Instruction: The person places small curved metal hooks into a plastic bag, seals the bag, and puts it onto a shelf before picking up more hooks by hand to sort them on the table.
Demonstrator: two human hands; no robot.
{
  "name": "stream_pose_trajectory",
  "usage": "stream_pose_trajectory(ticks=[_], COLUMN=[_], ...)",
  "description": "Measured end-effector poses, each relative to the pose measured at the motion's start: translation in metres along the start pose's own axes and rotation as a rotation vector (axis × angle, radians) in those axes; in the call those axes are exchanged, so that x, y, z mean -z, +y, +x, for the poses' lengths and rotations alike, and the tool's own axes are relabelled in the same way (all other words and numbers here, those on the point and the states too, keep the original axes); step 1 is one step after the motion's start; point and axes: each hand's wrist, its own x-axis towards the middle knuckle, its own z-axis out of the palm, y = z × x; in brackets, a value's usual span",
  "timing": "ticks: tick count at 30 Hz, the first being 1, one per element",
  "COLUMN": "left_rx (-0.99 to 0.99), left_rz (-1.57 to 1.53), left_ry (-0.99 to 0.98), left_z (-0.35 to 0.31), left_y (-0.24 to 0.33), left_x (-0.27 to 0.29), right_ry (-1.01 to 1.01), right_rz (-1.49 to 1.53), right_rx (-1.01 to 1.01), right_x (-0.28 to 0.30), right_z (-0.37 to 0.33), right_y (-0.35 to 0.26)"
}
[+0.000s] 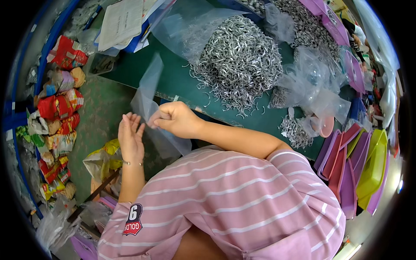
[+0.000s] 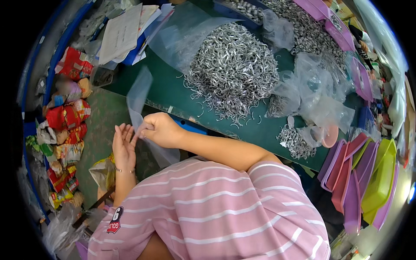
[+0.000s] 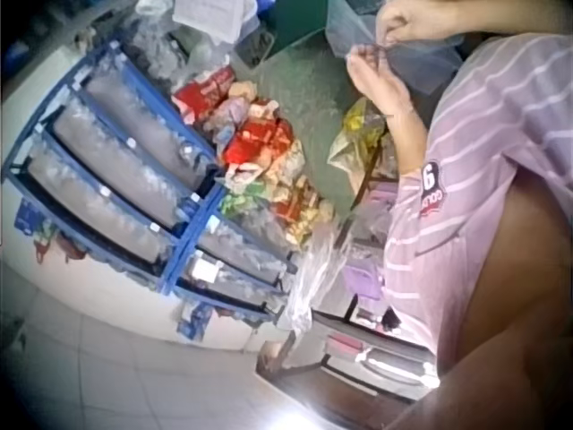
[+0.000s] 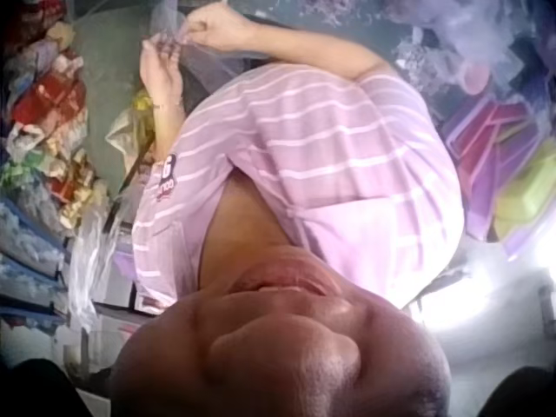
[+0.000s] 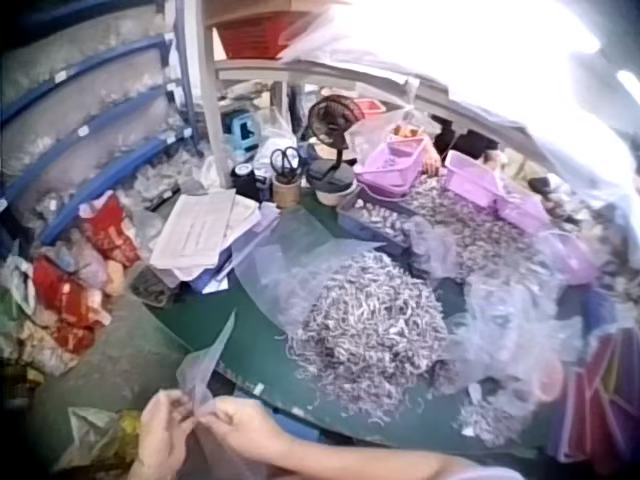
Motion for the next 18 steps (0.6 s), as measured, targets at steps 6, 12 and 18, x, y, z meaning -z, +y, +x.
stream_pose_trajectory(ticks=[6, 12, 18], left_rx=[-0.144, 0.361, 0.056], left_rz=[0.160, -0.687, -0.291], left_ry=[-0.365, -0.558, -0.537], left_z=[0.050, 0.051, 0.072], left_y=[-0.082, -0.066, -0.010], left_x=[0.077, 0.048, 0.077], right_ry=[-0.419, -0.129, 0.107], right_rz=[0.792, 1.034, 1.042], right_rx=[0.264, 0.285, 0.160], right_x=[0.012, 0.076, 0.109], right_z=[-0.002, -0.025, -0.053], right_y=[-0.061, -0.075, -0.039])
